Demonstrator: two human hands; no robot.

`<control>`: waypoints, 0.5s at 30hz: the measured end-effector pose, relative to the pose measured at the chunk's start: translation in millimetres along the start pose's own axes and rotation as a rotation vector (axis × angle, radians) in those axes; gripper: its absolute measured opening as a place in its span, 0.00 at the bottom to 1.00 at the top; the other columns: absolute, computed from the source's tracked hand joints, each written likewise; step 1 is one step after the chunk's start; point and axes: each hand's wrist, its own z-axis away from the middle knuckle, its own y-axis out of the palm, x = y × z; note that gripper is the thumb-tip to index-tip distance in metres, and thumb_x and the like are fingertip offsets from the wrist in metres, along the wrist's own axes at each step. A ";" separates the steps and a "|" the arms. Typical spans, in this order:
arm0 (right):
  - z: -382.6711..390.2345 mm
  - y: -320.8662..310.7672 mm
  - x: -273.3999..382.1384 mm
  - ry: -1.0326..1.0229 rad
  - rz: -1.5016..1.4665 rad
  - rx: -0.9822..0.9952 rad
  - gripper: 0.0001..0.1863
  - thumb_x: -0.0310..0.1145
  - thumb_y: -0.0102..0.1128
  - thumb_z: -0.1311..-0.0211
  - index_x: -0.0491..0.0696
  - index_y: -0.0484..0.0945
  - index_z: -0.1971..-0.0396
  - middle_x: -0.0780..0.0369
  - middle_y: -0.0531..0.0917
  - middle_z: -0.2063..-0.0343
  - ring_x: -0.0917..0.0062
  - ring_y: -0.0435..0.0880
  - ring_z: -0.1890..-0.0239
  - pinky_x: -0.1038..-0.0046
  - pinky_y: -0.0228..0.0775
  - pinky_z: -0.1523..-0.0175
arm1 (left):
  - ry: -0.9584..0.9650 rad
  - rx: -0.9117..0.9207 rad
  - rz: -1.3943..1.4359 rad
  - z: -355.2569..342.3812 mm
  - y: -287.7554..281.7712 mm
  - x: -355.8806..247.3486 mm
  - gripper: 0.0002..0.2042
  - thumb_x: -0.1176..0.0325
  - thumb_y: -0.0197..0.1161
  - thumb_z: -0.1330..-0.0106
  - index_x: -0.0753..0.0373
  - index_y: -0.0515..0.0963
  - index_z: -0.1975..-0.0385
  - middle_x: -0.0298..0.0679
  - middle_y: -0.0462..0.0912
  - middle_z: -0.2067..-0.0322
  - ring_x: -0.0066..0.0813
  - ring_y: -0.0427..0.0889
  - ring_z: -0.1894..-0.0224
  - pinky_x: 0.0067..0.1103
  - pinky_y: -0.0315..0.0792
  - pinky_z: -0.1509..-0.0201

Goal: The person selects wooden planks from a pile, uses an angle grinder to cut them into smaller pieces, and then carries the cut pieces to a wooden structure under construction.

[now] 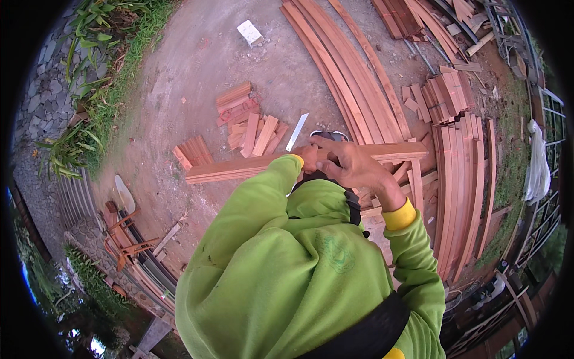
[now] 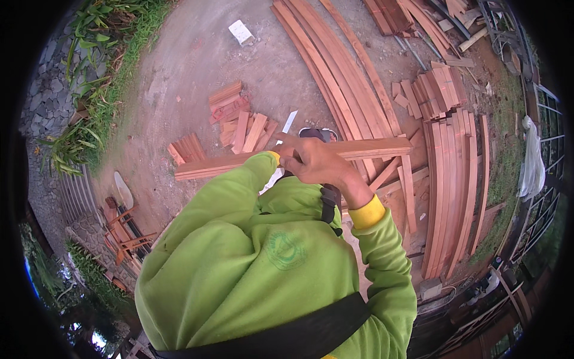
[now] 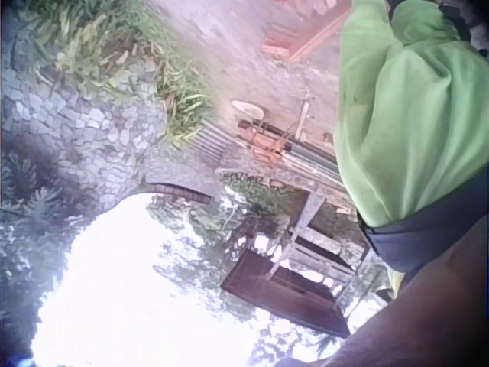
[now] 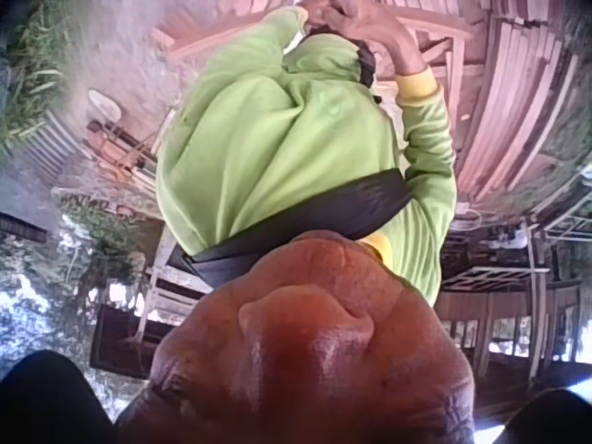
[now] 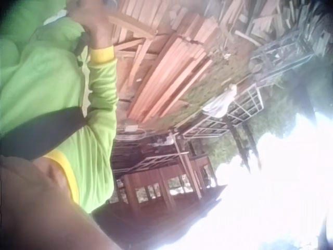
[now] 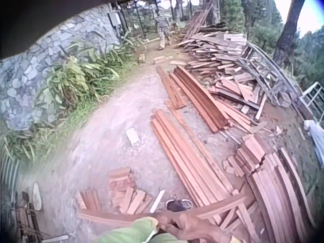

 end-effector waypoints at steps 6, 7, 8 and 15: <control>44.1 4.0 -45.8 0.153 -0.351 -0.078 0.25 0.34 0.55 0.36 0.42 0.70 0.40 0.64 0.77 0.78 0.84 0.72 0.81 0.80 0.64 0.74 | -0.023 -0.150 0.127 16.3 11.2 19.5 0.33 0.70 0.72 0.68 0.70 0.74 0.54 0.55 0.81 0.59 0.52 0.81 0.54 0.37 0.75 0.51; 56.6 5.2 -57.6 0.244 -0.458 -0.109 0.24 0.35 0.54 0.35 0.42 0.71 0.41 0.64 0.77 0.77 0.85 0.71 0.81 0.81 0.64 0.75 | -0.018 -0.181 0.142 20.9 9.7 25.6 0.33 0.69 0.73 0.69 0.71 0.75 0.55 0.56 0.81 0.60 0.52 0.81 0.55 0.37 0.75 0.52; 68.0 9.3 -75.0 0.316 -0.467 -0.203 0.24 0.38 0.53 0.33 0.41 0.71 0.41 0.65 0.77 0.77 0.86 0.71 0.81 0.83 0.63 0.76 | -0.048 -0.177 0.163 23.3 8.7 33.8 0.33 0.70 0.72 0.69 0.71 0.74 0.55 0.57 0.81 0.60 0.52 0.81 0.55 0.37 0.75 0.51; 194.3 70.5 -241.2 0.901 -0.179 -0.698 0.24 0.44 0.55 0.34 0.40 0.75 0.48 0.64 0.80 0.76 0.86 0.73 0.81 0.81 0.67 0.79 | -0.142 -0.224 0.425 24.5 18.4 90.7 0.33 0.72 0.69 0.71 0.75 0.72 0.56 0.60 0.81 0.60 0.53 0.81 0.55 0.34 0.76 0.52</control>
